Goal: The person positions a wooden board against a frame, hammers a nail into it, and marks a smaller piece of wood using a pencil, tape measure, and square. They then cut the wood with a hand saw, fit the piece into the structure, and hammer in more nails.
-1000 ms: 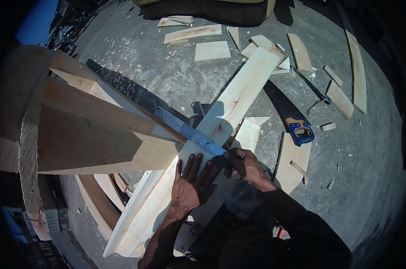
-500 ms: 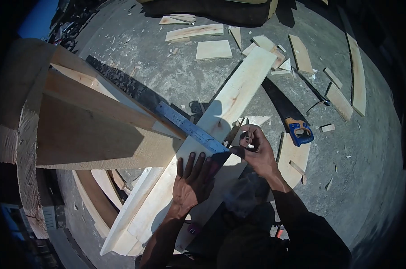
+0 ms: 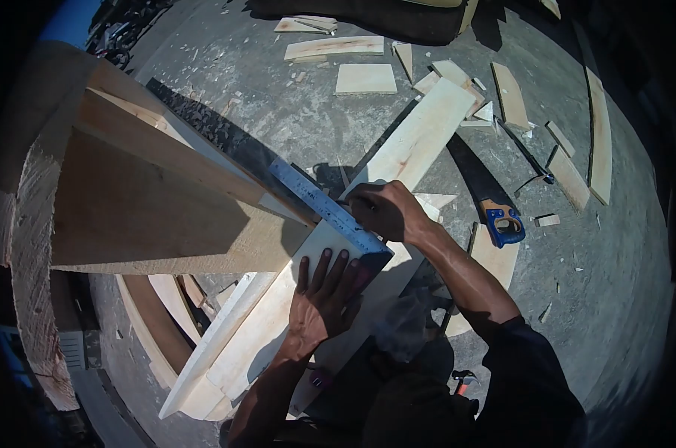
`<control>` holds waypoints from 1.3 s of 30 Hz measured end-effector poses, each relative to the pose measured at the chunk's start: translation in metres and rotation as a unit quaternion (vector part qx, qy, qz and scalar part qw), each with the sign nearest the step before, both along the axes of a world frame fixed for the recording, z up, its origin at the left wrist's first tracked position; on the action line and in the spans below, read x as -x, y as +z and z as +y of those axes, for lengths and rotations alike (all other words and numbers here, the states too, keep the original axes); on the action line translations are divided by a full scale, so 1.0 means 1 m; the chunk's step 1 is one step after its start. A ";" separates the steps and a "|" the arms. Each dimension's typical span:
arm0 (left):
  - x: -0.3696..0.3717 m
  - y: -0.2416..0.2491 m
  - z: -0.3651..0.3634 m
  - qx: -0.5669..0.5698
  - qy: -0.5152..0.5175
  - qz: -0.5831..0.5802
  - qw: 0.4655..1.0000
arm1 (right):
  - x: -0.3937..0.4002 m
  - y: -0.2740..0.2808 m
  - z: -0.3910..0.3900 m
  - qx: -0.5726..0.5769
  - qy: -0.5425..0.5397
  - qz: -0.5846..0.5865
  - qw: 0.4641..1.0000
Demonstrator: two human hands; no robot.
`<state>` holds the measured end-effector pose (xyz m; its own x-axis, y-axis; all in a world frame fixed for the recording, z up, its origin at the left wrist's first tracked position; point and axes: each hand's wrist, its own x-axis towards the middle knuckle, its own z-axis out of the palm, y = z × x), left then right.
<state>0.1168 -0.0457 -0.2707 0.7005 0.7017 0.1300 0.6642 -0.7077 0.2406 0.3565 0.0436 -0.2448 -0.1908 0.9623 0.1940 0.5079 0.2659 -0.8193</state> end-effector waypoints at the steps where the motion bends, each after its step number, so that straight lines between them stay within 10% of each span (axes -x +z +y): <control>1: 0.000 -0.001 0.001 -0.002 -0.001 -0.006 1.000 | -0.003 -0.001 0.002 0.002 0.000 -0.002 1.000; 9: 0.004 -0.005 0.007 -0.025 -0.003 0.014 1.000 | 0.008 0.012 0.001 -0.002 0.031 -0.079 0.996; 13: 0.003 -0.005 0.006 -0.009 0.009 -0.009 1.000 | -0.009 0.005 -0.031 0.076 -0.058 0.241 0.966; 19: -0.001 0.001 0.004 -0.030 0.012 -0.006 0.999 | 0.007 -0.073 -0.135 -0.147 -0.177 0.031 0.973; 25: -0.006 0.009 0.005 -0.037 0.005 0.007 0.999 | 0.030 -0.110 -0.139 -0.072 -0.108 0.103 0.986; 33: -0.002 0.004 0.005 -0.043 0.007 0.014 0.999 | 0.038 -0.144 -0.141 -0.101 -0.378 0.118 0.912; 39: -0.005 0.002 0.002 -0.026 0.030 -0.017 0.999 | 0.026 -0.133 -0.140 0.010 -0.267 0.217 0.939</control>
